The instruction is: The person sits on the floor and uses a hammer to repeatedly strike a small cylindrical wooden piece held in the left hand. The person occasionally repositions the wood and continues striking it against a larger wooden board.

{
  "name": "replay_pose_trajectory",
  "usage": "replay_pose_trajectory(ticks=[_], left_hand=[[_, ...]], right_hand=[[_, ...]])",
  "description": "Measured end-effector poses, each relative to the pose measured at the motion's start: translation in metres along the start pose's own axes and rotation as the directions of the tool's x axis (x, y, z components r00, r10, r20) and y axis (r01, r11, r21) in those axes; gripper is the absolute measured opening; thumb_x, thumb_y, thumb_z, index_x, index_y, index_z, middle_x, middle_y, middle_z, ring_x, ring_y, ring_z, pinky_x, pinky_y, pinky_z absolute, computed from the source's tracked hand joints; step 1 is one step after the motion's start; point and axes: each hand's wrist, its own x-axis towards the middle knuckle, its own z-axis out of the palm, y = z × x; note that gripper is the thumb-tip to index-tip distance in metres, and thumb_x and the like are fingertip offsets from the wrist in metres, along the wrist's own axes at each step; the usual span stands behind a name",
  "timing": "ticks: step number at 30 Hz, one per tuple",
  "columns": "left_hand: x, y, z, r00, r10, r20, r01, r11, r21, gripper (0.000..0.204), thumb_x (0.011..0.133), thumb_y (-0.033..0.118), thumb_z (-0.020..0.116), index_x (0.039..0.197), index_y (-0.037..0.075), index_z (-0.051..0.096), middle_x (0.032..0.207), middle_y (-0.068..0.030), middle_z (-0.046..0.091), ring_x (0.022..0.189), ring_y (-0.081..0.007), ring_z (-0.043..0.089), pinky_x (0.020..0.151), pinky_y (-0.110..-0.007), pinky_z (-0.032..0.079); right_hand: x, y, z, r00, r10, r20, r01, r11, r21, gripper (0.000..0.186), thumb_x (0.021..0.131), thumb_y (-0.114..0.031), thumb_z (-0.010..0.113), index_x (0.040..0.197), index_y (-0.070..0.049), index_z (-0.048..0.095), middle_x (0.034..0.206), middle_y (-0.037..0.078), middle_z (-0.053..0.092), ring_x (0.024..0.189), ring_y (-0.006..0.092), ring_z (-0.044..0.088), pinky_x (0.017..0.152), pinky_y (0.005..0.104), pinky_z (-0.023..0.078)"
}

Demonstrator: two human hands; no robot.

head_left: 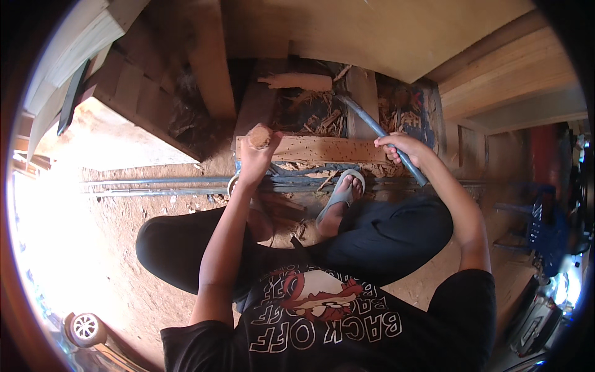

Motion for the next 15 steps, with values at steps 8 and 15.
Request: replay_pose_trajectory(ticks=[8, 15], left_hand=[[0.001, -0.016, -0.003, 0.991, -0.105, -0.082, 0.100, 0.993, -0.063, 0.015, 0.089, 0.012, 0.072, 0.079, 0.005, 0.062, 0.067, 0.0044, 0.056, 0.059, -0.0055, 0.050, 0.054, -0.025, 0.038], [0.004, -0.030, 0.012, 0.992, -0.086, -0.094, 0.090, 0.995, 0.049, 0.016, 0.090, 0.013, 0.070, 0.078, 0.005, 0.062, 0.069, 0.0044, 0.057, 0.064, -0.0046, 0.051, 0.055, -0.026, 0.039]], right_hand=[[0.017, 0.039, -0.032, 0.993, 0.096, -0.066, -0.096, 0.995, 0.004, 0.013, 0.091, -0.010, 0.063, 0.103, -0.004, 0.062, 0.061, -0.008, 0.045, 0.049, 0.0024, 0.040, 0.044, 0.0217, 0.035], [0.015, 0.043, -0.039, 0.996, 0.085, 0.010, -0.085, 0.991, 0.098, 0.026, 0.088, -0.003, 0.062, 0.113, -0.002, 0.058, 0.064, -0.008, 0.044, 0.048, 0.0018, 0.038, 0.043, 0.0210, 0.034]])
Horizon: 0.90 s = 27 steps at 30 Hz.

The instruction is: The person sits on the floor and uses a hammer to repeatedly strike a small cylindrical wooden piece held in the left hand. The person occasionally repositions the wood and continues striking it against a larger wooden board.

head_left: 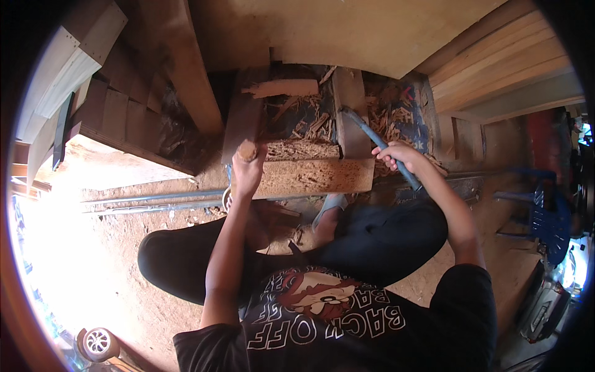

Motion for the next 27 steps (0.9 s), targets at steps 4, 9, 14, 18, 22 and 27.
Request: replay_pose_trajectory(ticks=[4, 9, 14, 18, 22, 27], left_hand=[[0.010, 0.010, -0.005, 0.998, -0.032, -0.057, 0.016, 0.965, -0.263, 0.018, 0.090, 0.007, 0.070, 0.076, 0.008, 0.059, 0.068, 0.0068, 0.054, 0.062, -0.0033, 0.048, 0.055, -0.024, 0.038], [0.016, 0.022, -0.041, 0.979, -0.110, -0.174, 0.121, 0.991, 0.053, 0.021, 0.088, 0.017, 0.075, 0.077, 0.005, 0.061, 0.066, -0.0015, 0.063, 0.063, -0.0088, 0.060, 0.058, -0.028, 0.046], [0.017, -0.013, -0.096, 0.989, -0.096, -0.112, 0.147, 0.646, 0.749, 0.035, 0.081, 0.037, 0.077, 0.101, 0.009, 0.073, 0.090, -0.0198, 0.074, 0.089, -0.0376, 0.072, 0.079, -0.046, 0.056], [0.003, -0.070, -0.117, 0.959, -0.279, -0.049, 0.177, 0.454, 0.873, 0.041, 0.076, 0.040, 0.080, 0.104, 0.012, 0.074, 0.095, -0.0188, 0.074, 0.091, -0.0346, 0.072, 0.080, -0.046, 0.055], [-0.009, -0.111, -0.116, 0.875, -0.484, -0.001, 0.270, 0.487, 0.830, 0.044, 0.073, 0.042, 0.080, 0.108, 0.016, 0.074, 0.089, -0.0158, 0.074, 0.085, -0.0288, 0.073, 0.078, -0.042, 0.056], [-0.014, -0.118, -0.118, 0.900, -0.435, -0.016, 0.232, 0.447, 0.864, 0.049, 0.074, 0.048, 0.076, 0.113, 0.019, 0.074, 0.085, -0.0145, 0.074, 0.083, -0.0271, 0.074, 0.078, -0.041, 0.056]], right_hand=[[0.001, -0.002, -0.003, 1.000, 0.001, 0.031, -0.003, 0.997, 0.082, 0.025, 0.089, -0.003, 0.060, 0.114, -0.003, 0.058, 0.065, -0.008, 0.045, 0.049, 0.0011, 0.038, 0.045, 0.0205, 0.035], [-0.001, -0.006, -0.003, 0.999, -0.042, -0.027, 0.042, 0.999, 0.006, 0.026, 0.089, -0.007, 0.062, 0.114, -0.003, 0.057, 0.067, -0.006, 0.047, 0.050, 0.0018, 0.040, 0.045, 0.0214, 0.036], [-0.006, -0.005, 0.002, 0.995, -0.047, -0.092, 0.035, 0.992, -0.122, 0.026, 0.087, -0.006, 0.063, 0.112, -0.004, 0.056, 0.068, -0.002, 0.049, 0.048, 0.0052, 0.043, 0.042, 0.0231, 0.037], [-0.006, -0.003, 0.000, 0.994, -0.060, -0.087, 0.046, 0.986, -0.163, 0.024, 0.086, -0.006, 0.063, 0.109, -0.004, 0.057, 0.067, -0.002, 0.050, 0.047, 0.0050, 0.043, 0.041, 0.0228, 0.038], [-0.003, -0.003, -0.011, 0.988, -0.091, -0.126, 0.081, 0.993, -0.084, 0.019, 0.085, -0.006, 0.063, 0.104, -0.004, 0.059, 0.066, -0.002, 0.051, 0.047, 0.0046, 0.043, 0.040, 0.0223, 0.036], [0.009, 0.005, -0.022, 0.912, -0.272, -0.307, 0.196, 0.946, -0.257, 0.014, 0.085, -0.008, 0.061, 0.094, -0.006, 0.051, 0.068, -0.001, 0.050, 0.051, 0.0079, 0.047, 0.042, 0.0251, 0.039]])
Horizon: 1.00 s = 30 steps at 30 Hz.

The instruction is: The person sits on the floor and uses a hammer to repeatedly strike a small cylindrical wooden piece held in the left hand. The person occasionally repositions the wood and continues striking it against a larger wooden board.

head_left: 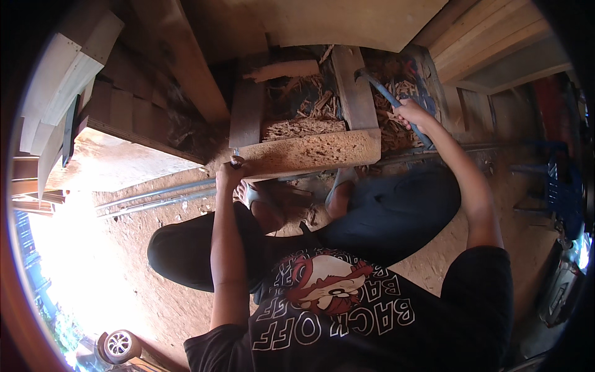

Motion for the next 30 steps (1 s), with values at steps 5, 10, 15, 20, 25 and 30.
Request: replay_pose_trajectory(ticks=[5, 10, 15, 20, 25, 30], left_hand=[[-0.002, 0.003, -0.003, 0.999, -0.029, 0.027, 0.031, 0.994, -0.103, 0.048, 0.075, 0.047, 0.076, 0.108, 0.012, 0.075, 0.095, -0.0210, 0.073, 0.095, -0.0348, 0.071, 0.083, -0.045, 0.055], [-0.012, 0.002, -0.005, 0.999, 0.034, 0.006, -0.033, 0.996, -0.081, 0.048, 0.074, 0.045, 0.078, 0.105, 0.009, 0.075, 0.099, -0.0238, 0.072, 0.099, -0.0393, 0.070, 0.084, -0.049, 0.055], [-0.028, 0.004, -0.016, 0.998, 0.019, -0.053, -0.025, 0.992, -0.122, 0.047, 0.075, 0.045, 0.079, 0.103, 0.008, 0.075, 0.095, -0.0235, 0.073, 0.097, -0.0383, 0.071, 0.083, -0.048, 0.055], [-0.035, 0.006, -0.022, 0.997, 0.017, -0.074, -0.022, 0.998, -0.065, 0.048, 0.075, 0.047, 0.080, 0.102, 0.007, 0.076, 0.093, -0.0240, 0.073, 0.096, -0.0387, 0.071, 0.082, -0.047, 0.055], [-0.034, 0.001, -0.022, 1.000, -0.014, -0.007, 0.013, 0.991, -0.137, 0.046, 0.077, 0.044, 0.079, 0.102, 0.006, 0.075, 0.092, -0.0229, 0.073, 0.094, -0.0391, 0.071, 0.080, -0.047, 0.054], [-0.030, -0.006, -0.017, 0.999, 0.031, -0.023, -0.035, 0.980, -0.194, 0.048, 0.075, 0.045, 0.081, 0.100, 0.004, 0.075, 0.091, -0.0231, 0.073, 0.092, -0.0387, 0.071, 0.078, -0.046, 0.055]], right_hand=[[0.011, 0.014, 0.011, 0.991, 0.107, 0.078, -0.103, 0.993, -0.053, 0.016, 0.088, -0.009, 0.061, 0.095, -0.006, 0.048, 0.077, 0.003, 0.052, 0.061, 0.0124, 0.053, 0.052, 0.0323, 0.050], [0.006, 0.030, 0.021, 0.952, 0.203, 0.229, -0.220, 0.974, 0.049, 0.027, 0.092, -0.014, 0.063, 0.113, -0.007, 0.047, 0.097, 0.008, 0.055, 0.083, 0.0202, 0.062, 0.073, 0.0379, 0.057], [0.007, 0.044, 0.019, 0.915, 0.285, 0.286, -0.315, 0.947, 0.065, 0.034, 0.094, -0.021, 0.065, 0.121, -0.014, 0.046, 0.108, 0.006, 0.056, 0.102, 0.0226, 0.063, 0.092, 0.0434, 0.052], [0.015, 0.060, 0.017, 0.890, 0.305, 0.340, -0.347, 0.935, 0.068, 0.070, 0.093, -0.028, 0.065, 0.151, -0.015, 0.027, 0.135, 0.015, 0.048, 0.123, 0.0343, 0.054, 0.108, 0.0543, 0.040], [0.024, 0.074, 0.017, 0.868, 0.313, 0.385, -0.378, 0.920, 0.105, 0.102, 0.093, -0.033, 0.066, 0.161, -0.019, -0.008, 0.159, 0.021, 0.027, 0.143, 0.0405, 0.034, 0.116, 0.0581, 0.029], [0.033, 0.090, 0.016, 0.877, 0.322, 0.358, -0.388, 0.913, 0.130, 0.102, 0.090, -0.041, 0.069, 0.162, -0.020, -0.001, 0.160, 0.020, 0.028, 0.144, 0.0391, 0.034, 0.116, 0.0578, 0.028]])
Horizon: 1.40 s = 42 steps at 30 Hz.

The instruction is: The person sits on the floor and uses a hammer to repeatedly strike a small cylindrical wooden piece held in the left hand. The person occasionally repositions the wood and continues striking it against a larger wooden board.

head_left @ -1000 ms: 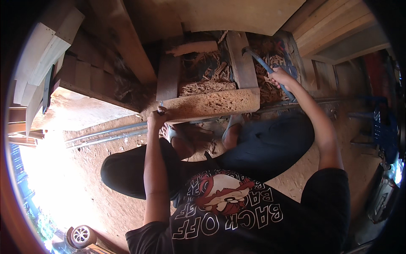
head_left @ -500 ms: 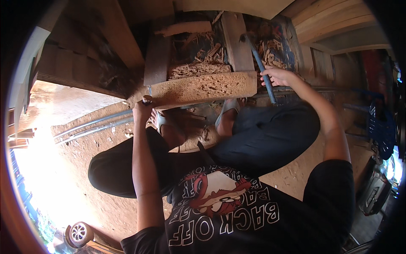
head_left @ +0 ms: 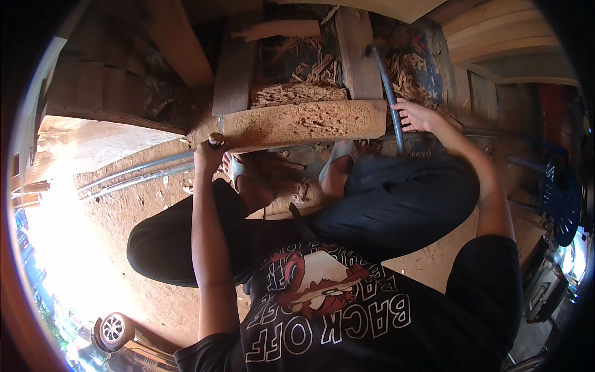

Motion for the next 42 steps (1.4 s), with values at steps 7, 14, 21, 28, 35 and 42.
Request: replay_pose_trajectory(ticks=[7, 14, 21, 28, 35, 42], left_hand=[[0.004, -0.008, -0.001, 0.999, -0.027, 0.033, 0.027, 1.000, -0.005, 0.047, 0.076, 0.043, 0.082, 0.097, 0.002, 0.074, 0.087, -0.0228, 0.073, 0.088, -0.0372, 0.072, 0.075, -0.046, 0.055], [-0.004, -0.007, -0.002, 0.993, -0.029, 0.114, 0.039, 0.995, -0.087, 0.037, 0.079, 0.034, 0.082, 0.095, 0.002, 0.072, 0.080, -0.0162, 0.073, 0.077, -0.0271, 0.073, 0.069, -0.040, 0.056], [-0.008, 0.011, -0.006, 0.987, -0.050, 0.152, 0.084, 0.971, -0.223, 0.029, 0.085, 0.021, 0.079, 0.097, -0.003, 0.070, 0.073, -0.0057, 0.068, 0.056, -0.0110, 0.061, 0.051, -0.028, 0.049], [-0.010, 0.024, -0.010, 0.981, -0.050, 0.187, 0.090, 0.972, -0.215, 0.027, 0.083, 0.015, 0.079, 0.101, -0.003, 0.068, 0.077, -0.0076, 0.069, 0.062, -0.0120, 0.064, 0.053, -0.027, 0.051], [-0.017, 0.033, -0.019, 0.981, -0.123, 0.148, 0.145, 0.978, -0.150, 0.027, 0.081, 0.015, 0.078, 0.098, -0.004, 0.070, 0.076, -0.0113, 0.071, 0.065, -0.0156, 0.069, 0.057, -0.032, 0.054], [-0.018, 0.050, -0.034, 0.976, -0.182, 0.120, 0.198, 0.971, -0.134, 0.029, 0.080, 0.020, 0.078, 0.097, -0.004, 0.073, 0.076, -0.0138, 0.073, 0.068, -0.0193, 0.072, 0.063, -0.035, 0.055]], right_hand=[[0.022, 0.022, 0.004, 0.999, -0.043, -0.007, 0.043, 0.991, 0.124, 0.104, 0.087, -0.047, 0.071, 0.162, -0.019, 0.004, 0.161, 0.017, 0.027, 0.138, 0.0332, 0.039, 0.114, 0.0548, 0.028], [0.033, 0.063, 0.029, 0.751, -0.472, -0.462, 0.421, 0.881, -0.214, 0.056, 0.093, -0.028, 0.069, 0.142, -0.009, 0.049, 0.128, 0.015, 0.062, 0.112, 0.0225, 0.062, 0.096, 0.0369, 0.048], [0.028, 0.096, 0.068, 0.922, -0.282, -0.265, 0.309, 0.949, 0.063, 0.078, 0.098, -0.031, 0.066, 0.158, -0.014, 0.020, 0.130, 0.013, 0.056, 0.107, 0.0243, 0.065, 0.078, 0.0335, 0.055], [0.020, 0.096, 0.082, 0.916, -0.259, -0.305, 0.289, 0.956, 0.054, 0.083, 0.095, -0.026, 0.069, 0.158, -0.004, 0.019, 0.123, 0.019, 0.060, 0.113, 0.0268, 0.062, 0.095, 0.0377, 0.048], [0.016, 0.097, 0.092, 0.798, -0.524, -0.298, 0.578, 0.806, 0.132, 0.072, 0.096, -0.024, 0.065, 0.154, -0.002, 0.028, 0.118, 0.017, 0.062, 0.115, 0.0239, 0.059, 0.098, 0.0363, 0.044], [0.025, 0.095, 0.075, 0.808, -0.455, -0.375, 0.530, 0.838, 0.126, 0.067, 0.095, -0.030, 0.065, 0.149, -0.001, 0.038, 0.116, 0.013, 0.059, 0.104, 0.0219, 0.059, 0.094, 0.0387, 0.047]])
